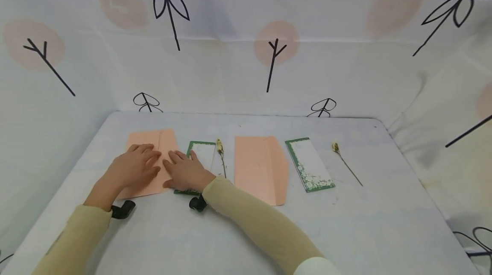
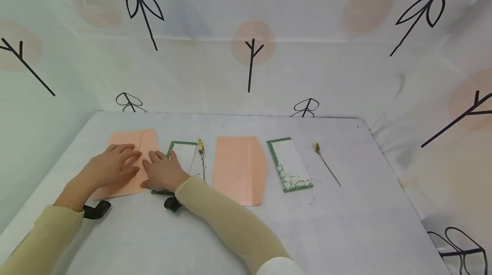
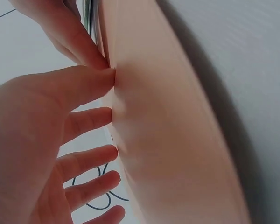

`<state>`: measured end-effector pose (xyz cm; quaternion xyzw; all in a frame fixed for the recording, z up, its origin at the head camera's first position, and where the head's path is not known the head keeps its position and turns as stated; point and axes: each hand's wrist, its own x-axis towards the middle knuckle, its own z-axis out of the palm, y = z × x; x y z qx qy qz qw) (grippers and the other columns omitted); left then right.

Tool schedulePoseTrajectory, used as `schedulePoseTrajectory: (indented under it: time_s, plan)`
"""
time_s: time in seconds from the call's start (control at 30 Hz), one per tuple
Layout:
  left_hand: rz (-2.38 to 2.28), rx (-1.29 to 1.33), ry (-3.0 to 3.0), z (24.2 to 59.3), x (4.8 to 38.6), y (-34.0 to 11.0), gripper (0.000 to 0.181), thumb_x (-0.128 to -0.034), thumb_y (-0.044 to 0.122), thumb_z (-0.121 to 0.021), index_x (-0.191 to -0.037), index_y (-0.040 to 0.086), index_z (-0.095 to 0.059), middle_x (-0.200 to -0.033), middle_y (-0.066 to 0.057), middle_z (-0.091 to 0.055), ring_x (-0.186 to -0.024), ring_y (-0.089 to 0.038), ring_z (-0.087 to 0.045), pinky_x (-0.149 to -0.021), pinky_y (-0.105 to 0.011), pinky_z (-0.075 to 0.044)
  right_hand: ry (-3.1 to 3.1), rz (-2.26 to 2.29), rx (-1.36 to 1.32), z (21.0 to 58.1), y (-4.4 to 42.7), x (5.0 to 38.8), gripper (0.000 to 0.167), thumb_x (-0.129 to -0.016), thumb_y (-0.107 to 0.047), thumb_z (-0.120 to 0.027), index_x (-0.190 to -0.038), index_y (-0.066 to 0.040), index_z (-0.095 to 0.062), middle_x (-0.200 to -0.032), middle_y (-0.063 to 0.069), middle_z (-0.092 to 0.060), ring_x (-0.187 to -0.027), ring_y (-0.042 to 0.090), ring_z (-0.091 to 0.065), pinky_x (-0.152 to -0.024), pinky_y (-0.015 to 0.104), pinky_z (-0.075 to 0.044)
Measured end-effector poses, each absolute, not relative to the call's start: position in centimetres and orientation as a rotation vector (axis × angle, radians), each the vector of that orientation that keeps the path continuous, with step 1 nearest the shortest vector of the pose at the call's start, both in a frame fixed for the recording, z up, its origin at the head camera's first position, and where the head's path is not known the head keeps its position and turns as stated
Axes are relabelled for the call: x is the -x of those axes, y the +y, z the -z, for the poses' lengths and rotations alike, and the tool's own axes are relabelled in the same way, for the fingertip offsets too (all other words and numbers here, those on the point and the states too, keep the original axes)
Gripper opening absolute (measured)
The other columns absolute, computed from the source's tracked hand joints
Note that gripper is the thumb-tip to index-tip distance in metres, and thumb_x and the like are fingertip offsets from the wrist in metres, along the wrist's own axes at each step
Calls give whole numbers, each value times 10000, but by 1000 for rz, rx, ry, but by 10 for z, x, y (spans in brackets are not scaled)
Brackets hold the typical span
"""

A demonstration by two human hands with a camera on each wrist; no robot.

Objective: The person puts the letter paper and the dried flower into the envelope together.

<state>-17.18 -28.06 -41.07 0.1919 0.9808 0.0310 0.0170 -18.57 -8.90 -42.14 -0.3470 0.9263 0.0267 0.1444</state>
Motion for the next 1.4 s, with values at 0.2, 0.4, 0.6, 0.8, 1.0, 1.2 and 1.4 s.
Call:
schedulePoseTrajectory:
  time_s: [0.2, 0.4, 0.6, 0.8, 1.0, 1.2, 1.4]
  plan:
    - [-77, -572, 3050, 408, 176, -277, 446, -915, 266, -681, -1300, 54, -601, -1430, -241, -452, -1295, -468, -391, -926, -613, -435, 2673, -101, 1000, 421, -90, 186, 732, -961, -676, -406, -1581, -333, -224, -1655, -71, -88, -1502, 105, -84, -1176, 471, -141]
    - [-73, -500, 3027, 404, 178, -274, 436, -922, 267, -614, -1302, 54, -600, -1457, -251, -413, -1321, -483, -345, -931, -636, -418, 2673, -96, 994, 420, -90, 186, 733, -959, -675, -415, -1580, -337, -221, -1654, -73, -89, -1502, 104, -86, -1177, 469, -137]
    - [6, -492, 3065, 402, 177, -274, 404, -906, 298, -617, -1250, 86, -620, -1201, -226, -491, -1080, -440, -431, -686, -546, -501, 2674, -86, 987, 420, -90, 184, 729, -962, -669, -420, -1580, -333, -227, -1654, -71, -91, -1502, 106, -87, -1177, 467, -140]
    - [16, -480, 3050, 403, 184, -276, 388, -892, 330, -637, -1185, 78, -605, -1013, -154, -541, -871, -317, -514, -585, -478, -487, 2666, -74, 973, 420, -90, 185, 734, -958, -670, -428, -1579, -340, -222, -1655, -75, -81, -1503, 105, -79, -1179, 461, -133]
    - [-14, -499, 3019, 404, 197, -281, 466, -903, 327, -641, -1249, 27, -558, -966, -120, -641, -772, -285, -628, -610, -481, -514, 2660, -88, 974, 420, -90, 185, 731, -958, -671, -423, -1579, -346, -215, -1655, -77, -73, -1504, 104, -75, -1179, 460, -132]
    - [-85, -506, 2957, 407, 208, -287, 311, -869, 308, -613, -1112, 125, -550, -751, -1, -540, -621, -175, -507, -537, -370, -412, 2664, -84, 972, 420, -91, 186, 734, -952, -677, -429, -1577, -351, -223, -1653, -80, -81, -1503, 102, -82, -1179, 465, -129]
    - [-179, -512, 2924, 408, 210, -291, 276, -858, 307, -618, -1079, 159, -543, -675, 10, -462, -579, -163, -455, -521, -339, -345, 2666, -78, 969, 421, -90, 187, 739, -944, -684, -435, -1574, -355, -232, -1652, -86, -89, -1501, 97, -88, -1180, 468, -124]
